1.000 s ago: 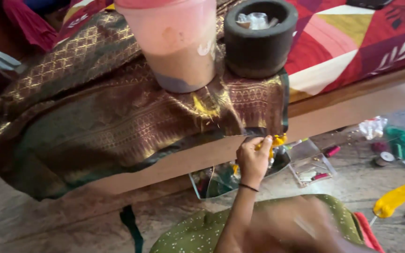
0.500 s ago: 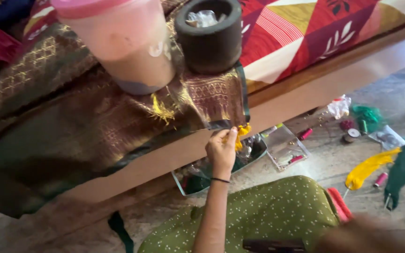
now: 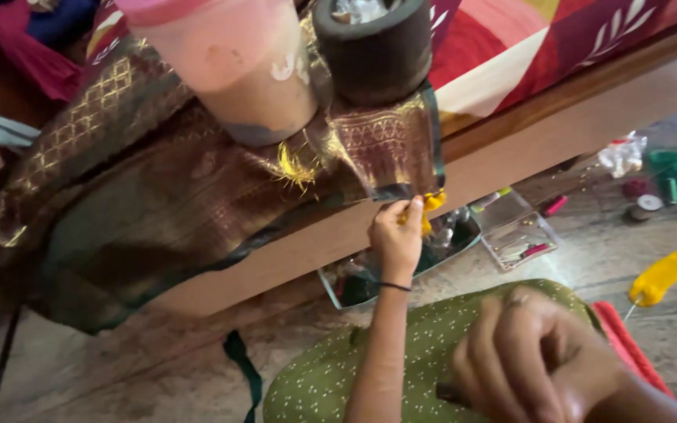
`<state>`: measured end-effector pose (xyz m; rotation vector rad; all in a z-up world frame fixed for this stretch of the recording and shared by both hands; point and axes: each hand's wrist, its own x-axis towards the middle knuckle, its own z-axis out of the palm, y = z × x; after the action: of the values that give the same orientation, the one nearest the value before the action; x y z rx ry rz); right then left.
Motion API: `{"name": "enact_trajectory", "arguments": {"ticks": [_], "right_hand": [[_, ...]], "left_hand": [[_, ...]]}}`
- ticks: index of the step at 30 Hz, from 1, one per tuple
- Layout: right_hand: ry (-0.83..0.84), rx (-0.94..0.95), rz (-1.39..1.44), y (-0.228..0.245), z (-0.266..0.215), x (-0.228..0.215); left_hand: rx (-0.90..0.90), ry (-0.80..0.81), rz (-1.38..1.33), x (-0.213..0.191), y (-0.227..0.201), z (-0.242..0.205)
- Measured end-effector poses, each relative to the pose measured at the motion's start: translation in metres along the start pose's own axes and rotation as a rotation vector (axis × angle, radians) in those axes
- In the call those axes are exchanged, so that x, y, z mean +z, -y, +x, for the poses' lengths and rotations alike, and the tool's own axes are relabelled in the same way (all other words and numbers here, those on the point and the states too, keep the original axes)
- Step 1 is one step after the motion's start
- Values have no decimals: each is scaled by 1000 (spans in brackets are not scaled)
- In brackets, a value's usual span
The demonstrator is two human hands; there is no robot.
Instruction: Attaching and trimming yellow decorative tassels to the edge of a fabric.
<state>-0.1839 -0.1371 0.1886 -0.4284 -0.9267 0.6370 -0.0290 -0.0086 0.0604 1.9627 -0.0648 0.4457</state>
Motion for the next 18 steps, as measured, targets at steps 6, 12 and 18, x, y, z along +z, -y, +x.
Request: {"name": "enact_trajectory", "arguments": {"ticks": [6, 12, 18], "right_hand": [[-341, -37, -196, 20, 23, 22], [-371, 49, -109, 14, 22, 15], [-460, -30, 85, 16, 0, -3]], "left_hand": [[-24, -11, -38, -2, -3, -1], [-56, 50, -89, -9, -4, 3], [-109, 64, -140, -2, 0, -6]]}}
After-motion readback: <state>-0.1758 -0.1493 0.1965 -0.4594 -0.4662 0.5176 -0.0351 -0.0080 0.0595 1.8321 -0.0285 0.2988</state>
